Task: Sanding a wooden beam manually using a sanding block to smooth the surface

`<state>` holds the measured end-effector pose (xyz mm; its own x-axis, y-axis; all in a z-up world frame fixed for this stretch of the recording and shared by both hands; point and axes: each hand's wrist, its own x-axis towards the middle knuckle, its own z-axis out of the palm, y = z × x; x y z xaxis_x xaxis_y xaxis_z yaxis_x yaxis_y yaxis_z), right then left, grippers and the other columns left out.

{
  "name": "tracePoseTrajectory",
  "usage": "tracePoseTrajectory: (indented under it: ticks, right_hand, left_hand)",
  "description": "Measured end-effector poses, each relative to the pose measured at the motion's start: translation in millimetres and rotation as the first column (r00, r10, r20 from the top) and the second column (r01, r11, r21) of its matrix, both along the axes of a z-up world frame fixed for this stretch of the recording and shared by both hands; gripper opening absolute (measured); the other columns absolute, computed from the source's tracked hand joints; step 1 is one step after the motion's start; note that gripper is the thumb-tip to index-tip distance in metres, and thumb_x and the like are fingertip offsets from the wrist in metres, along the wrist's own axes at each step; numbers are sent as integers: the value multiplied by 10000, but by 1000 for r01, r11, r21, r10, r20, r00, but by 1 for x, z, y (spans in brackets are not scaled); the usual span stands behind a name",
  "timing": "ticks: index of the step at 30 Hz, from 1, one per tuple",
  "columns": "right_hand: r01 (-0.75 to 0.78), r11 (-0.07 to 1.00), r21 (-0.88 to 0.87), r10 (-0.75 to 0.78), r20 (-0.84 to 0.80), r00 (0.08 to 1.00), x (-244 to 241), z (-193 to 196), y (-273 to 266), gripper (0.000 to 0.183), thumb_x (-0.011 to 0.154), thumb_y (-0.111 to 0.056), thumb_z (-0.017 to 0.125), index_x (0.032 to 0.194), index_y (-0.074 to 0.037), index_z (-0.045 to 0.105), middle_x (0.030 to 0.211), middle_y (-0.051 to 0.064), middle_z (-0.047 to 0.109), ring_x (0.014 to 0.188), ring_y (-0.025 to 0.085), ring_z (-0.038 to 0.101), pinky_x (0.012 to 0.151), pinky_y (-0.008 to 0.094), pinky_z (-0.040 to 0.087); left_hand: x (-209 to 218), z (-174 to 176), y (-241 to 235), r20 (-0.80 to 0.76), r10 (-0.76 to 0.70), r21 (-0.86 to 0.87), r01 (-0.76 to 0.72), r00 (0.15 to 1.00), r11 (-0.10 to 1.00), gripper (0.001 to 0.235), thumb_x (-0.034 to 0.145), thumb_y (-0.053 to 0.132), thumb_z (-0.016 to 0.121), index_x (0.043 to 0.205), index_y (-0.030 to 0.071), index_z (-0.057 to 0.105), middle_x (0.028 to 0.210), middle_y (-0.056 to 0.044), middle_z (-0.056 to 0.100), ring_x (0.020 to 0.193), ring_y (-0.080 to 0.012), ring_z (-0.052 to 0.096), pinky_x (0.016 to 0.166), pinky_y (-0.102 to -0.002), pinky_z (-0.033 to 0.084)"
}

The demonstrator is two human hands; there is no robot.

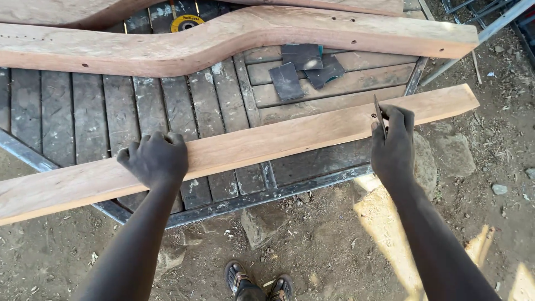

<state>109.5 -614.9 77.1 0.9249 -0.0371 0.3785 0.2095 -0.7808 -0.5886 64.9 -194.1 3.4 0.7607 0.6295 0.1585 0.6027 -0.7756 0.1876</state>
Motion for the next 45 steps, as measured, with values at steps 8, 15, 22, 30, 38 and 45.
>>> tracePoseTrajectory:
  ticks: [8,15,22,30,38,45]
  right_hand:
    - [31,966,-257,-53,-78,996,19,-77,-4,452,1041,-179,572,1465,-22,582,1531,213,522,1440,404,428,1185,548,307]
    - [-193,950,-244,179,-82,981,-61,-76,140,411,1029,-191,545,1413,-57,597,1499,174,561,1437,394,436,1196,555,271]
    - [-247,830,-501,242,-77,967,-1,-73,20,373,1020,-164,581,1390,-175,623,1488,24,580,1442,272,455,1204,498,302]
    - [-137,904,-404,121,-66,990,-53,-70,122,376,953,-113,670,1328,-95,657,1425,94,620,1372,345,530,1131,571,398]
    - [15,883,-469,25,78,997,-21,-98,25,377,986,-184,621,1352,-112,676,1490,73,606,1396,282,526,1124,495,410]
    - [-276,839,-469,229,-156,961,-47,-65,77,338,975,-203,623,1308,-239,670,1460,-55,615,1380,206,529,1190,500,345]
  left_hand:
    - [1,-12,6,74,-37,74,32,997,997,386,1005,429,530,905,154,782,926,-105,757,1024,-300,657,1013,-474,324]
    - [2,-14,7,112,-7,104,-5,994,995,352,971,395,545,839,151,762,869,-80,742,984,-290,668,1004,-476,352]
    - [1,-22,6,153,-80,178,52,985,983,326,975,401,583,877,163,782,846,-95,735,950,-290,675,1001,-450,370]
    - [-3,-22,10,140,-46,166,22,989,986,304,967,386,595,893,168,795,855,-91,741,947,-280,677,1013,-450,358]
    - [3,-24,8,124,-37,155,18,992,988,336,977,405,584,922,153,799,884,-95,745,983,-284,668,1037,-466,334]
    - [2,-23,11,101,-67,176,49,993,983,342,982,413,565,900,163,784,871,-72,742,957,-255,674,1020,-444,341]
